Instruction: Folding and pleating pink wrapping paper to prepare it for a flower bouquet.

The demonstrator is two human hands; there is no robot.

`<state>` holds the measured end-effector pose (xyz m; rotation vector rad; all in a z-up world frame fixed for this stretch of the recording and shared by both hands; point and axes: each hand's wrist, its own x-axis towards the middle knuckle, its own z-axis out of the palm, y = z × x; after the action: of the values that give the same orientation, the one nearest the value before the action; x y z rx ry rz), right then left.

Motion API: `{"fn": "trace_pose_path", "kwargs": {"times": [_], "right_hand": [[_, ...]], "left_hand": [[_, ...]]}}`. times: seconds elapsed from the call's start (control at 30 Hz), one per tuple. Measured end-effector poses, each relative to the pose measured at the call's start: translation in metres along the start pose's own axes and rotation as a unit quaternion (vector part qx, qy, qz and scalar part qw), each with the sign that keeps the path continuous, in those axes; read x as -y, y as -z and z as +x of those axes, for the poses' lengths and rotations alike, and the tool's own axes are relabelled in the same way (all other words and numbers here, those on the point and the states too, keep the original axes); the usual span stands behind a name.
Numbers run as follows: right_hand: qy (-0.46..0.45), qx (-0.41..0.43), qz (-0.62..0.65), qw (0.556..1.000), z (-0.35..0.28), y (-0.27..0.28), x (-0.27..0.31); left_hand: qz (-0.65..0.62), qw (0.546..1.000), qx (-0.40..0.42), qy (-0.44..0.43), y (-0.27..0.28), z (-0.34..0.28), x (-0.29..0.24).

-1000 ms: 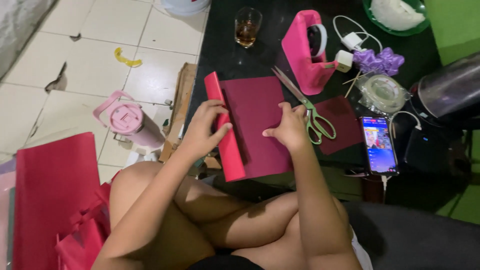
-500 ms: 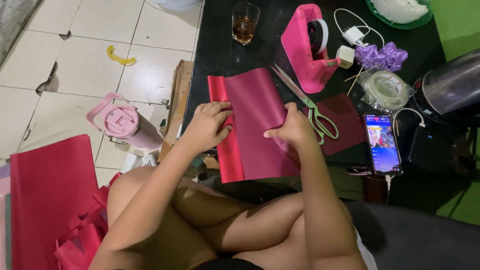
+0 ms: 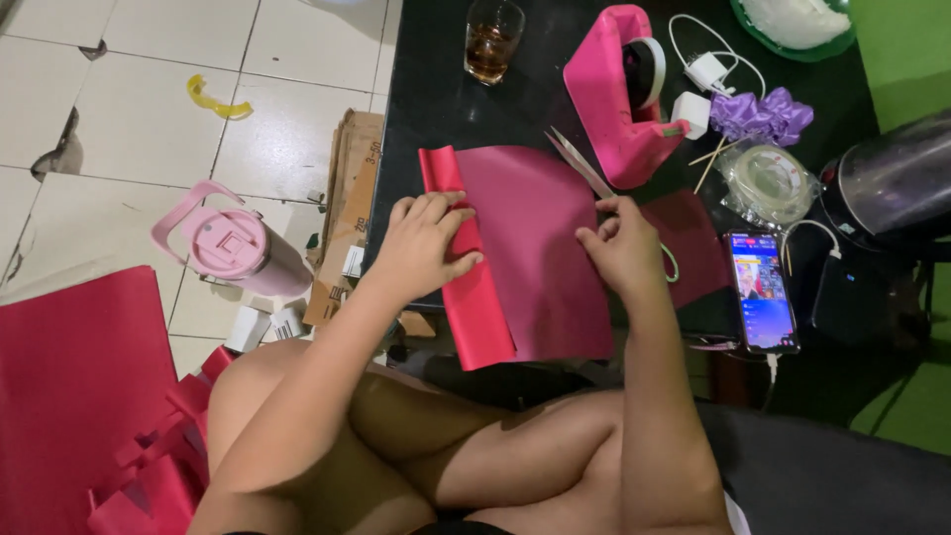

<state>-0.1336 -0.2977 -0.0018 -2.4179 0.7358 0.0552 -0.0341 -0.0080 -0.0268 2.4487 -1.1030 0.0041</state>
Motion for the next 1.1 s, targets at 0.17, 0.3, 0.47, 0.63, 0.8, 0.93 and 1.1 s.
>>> {"fn": "trace_pose_path", "kwargs": {"times": [0.17,0.3,0.47,0.63,0.8,0.93,1.1], "right_hand": [[0.056,-0.082,-0.117,0.988,-0.010,-0.018,0.032],[0.071,-0.028,-0.081,0.994,-0.015,-0.030,0.065],[0.231,0.032,0.001,0.972,-0.006,-0.046,0.071],[0.440,-0.021,0.015,0.898,0.029,-0.048,0.023],[0.399,-0.047,0.078,0.913,0.018,-0.055,0.031],[0.378,-0.177,-0.065,0.907,0.016,-0.078,0.033],[0.249,-0.293,-0.199,0.901,-0.005,-0.075,0.031]], "left_hand": [[-0.017,1.000,-0.010,-0.008,0.001,0.001,0.004],[-0.019,1.000,-0.004,-0.008,-0.003,0.002,0.007],[-0.023,1.000,-0.006,-0.012,-0.001,0.001,0.009],[-0.040,0.999,-0.002,-0.015,0.000,0.001,0.009],[-0.036,0.999,-0.009,-0.010,0.005,0.001,0.006],[-0.046,0.999,-0.016,-0.008,0.002,0.000,0.007],[-0.068,0.997,-0.024,-0.001,0.000,0.004,0.011]]}}
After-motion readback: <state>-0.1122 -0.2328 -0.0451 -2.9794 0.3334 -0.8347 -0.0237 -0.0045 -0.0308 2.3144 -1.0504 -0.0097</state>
